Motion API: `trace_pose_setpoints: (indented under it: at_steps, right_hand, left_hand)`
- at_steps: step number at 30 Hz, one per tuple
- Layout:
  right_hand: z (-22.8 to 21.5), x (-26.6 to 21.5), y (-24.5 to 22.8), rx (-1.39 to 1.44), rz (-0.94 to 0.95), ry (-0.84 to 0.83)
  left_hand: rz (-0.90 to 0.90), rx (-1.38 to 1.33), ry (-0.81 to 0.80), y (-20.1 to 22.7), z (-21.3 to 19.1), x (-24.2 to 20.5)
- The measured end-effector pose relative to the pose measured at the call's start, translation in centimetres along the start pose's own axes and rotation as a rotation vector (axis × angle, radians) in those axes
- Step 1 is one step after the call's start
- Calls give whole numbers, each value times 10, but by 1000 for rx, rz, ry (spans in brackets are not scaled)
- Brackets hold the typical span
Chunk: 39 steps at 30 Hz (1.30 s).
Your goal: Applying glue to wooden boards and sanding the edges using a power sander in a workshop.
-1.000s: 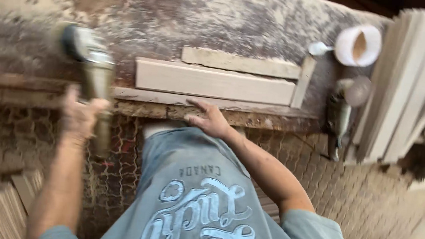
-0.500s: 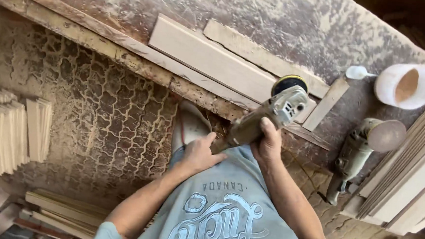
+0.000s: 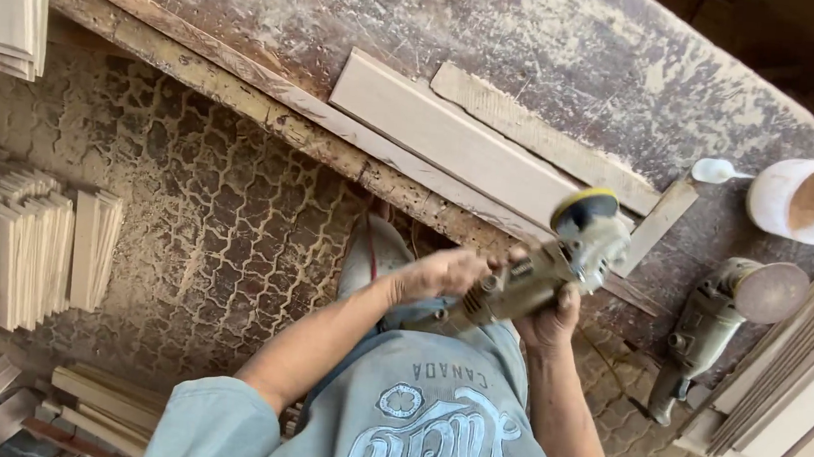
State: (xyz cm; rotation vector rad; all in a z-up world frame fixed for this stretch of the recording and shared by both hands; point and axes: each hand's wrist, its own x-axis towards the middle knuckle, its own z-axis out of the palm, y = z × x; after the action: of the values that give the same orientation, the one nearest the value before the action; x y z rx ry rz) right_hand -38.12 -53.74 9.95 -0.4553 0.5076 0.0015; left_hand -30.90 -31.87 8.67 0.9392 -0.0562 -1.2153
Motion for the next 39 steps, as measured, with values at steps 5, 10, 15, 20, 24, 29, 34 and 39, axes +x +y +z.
trace_pose_setpoints:
  at_steps: [5, 10, 15, 20, 24, 29, 34, 39]
  right_hand:
    - [-34, 61, 30, -1831, -226, -445]
    - [166, 77, 53, -1605, -245, 30]
    - [143, 90, 8, -1440, -245, 489]
    - [92, 115, -95, -1295, -333, 953]
    - [4, 156, -163, -1403, -456, 1016]
    - [-54, 184, -195, -1666, -719, 816]
    - [18, 173, -166, -1946, -883, 384]
    - [72, 137, -49, -1661, -286, 176]
  left_hand:
    - [58, -352, 16, 92, 1, -37]
    - [19, -127, 458, 176, -57, -103]
    - [-102, 595, 922, 205, -175, -120]
    - [24, 1172, 1161, 135, -389, -125]
    - [-63, 921, 1137, 58, -477, -112]
    - [163, 1379, 1278, 142, -357, -101]
    - [-288, 1029, 1495, 252, -193, -71]
    - [652, 992, 1161, 123, -103, -26]
